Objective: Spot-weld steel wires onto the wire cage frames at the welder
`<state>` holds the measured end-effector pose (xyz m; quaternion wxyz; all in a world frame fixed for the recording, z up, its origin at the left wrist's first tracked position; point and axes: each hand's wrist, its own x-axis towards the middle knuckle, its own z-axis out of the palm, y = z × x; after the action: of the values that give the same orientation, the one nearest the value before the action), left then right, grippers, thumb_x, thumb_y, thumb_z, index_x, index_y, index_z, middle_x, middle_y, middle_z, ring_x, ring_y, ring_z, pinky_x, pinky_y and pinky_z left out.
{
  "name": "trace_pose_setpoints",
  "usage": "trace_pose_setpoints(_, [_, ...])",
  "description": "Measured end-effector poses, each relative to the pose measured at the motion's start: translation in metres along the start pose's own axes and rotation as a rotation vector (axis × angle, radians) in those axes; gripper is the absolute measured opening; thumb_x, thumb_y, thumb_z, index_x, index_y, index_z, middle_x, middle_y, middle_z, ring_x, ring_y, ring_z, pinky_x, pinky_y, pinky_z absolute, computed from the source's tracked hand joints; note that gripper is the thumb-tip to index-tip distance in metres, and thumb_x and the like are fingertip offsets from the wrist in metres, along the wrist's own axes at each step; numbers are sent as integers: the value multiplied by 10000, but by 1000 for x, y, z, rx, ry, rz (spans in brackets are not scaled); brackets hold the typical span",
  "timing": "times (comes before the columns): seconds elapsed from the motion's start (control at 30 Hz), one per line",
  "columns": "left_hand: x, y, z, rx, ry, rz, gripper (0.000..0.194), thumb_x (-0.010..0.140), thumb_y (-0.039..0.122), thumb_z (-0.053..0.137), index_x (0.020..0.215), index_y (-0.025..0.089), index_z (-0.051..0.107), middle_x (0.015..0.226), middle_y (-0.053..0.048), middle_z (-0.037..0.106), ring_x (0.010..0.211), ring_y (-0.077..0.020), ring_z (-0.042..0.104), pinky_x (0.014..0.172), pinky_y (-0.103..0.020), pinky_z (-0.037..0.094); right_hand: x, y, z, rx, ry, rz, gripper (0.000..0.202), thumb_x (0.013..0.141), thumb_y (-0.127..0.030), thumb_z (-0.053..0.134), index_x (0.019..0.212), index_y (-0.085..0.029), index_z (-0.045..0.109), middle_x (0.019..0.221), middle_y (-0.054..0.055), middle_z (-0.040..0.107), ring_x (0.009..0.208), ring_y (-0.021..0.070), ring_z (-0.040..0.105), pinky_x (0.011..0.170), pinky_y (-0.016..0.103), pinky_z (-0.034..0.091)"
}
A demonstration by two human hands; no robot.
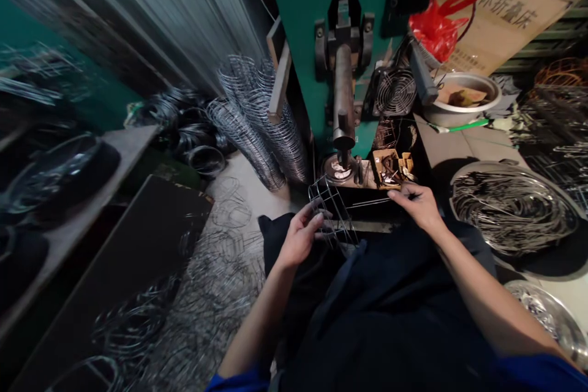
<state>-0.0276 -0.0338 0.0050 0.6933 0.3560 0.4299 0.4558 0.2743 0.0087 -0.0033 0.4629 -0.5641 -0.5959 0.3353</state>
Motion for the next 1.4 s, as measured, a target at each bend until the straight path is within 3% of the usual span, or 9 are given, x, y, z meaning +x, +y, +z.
trace_pose_setpoints(0.2, [17,2,2,50,-18,-17,598,830,382,725,1355,179,524,1070,-110,654,800,-161,648,667,-306,577,17,-11,-2,-2,-27,-40,602,759,-566,707,494,-208,302,535,-49,276,554,104,268,543,274,230])
trace_pose_setpoints(0.37, [36,6,2,123,2,-22,613,826,425,721,1352,176,527,1029,-94,657,777,-143,633,592,-229,526,32,0,6,-23,-82,-75,582,762,-552,712,505,-203,325,552,-44,301,562,104,286,548,272,245])
trace_pose_setpoints(0.73, [61,29,-2,152,-38,2,573,829,421,714,1317,169,551,977,-70,639,732,-127,616,555,-210,521,66,9,24,-15,-132,-61,591,756,-555,709,512,-206,299,562,-44,280,567,104,279,546,273,239])
trace_pose_setpoints(0.93, [78,28,-6,82,8,-22,618,771,413,771,1303,173,568,942,-55,639,679,-116,610,525,-217,537,79,15,26,-23,-131,-79,571,766,-536,710,512,-208,317,560,-42,300,577,112,304,565,279,256])
trace_pose_setpoints(1.4, [108,31,-6,55,-26,-12,589,753,383,792,1267,171,599,927,-70,663,647,-124,624,534,-262,576,101,14,19,-60,-130,-79,589,746,-563,704,496,-213,302,540,-49,288,555,109,293,555,277,245])
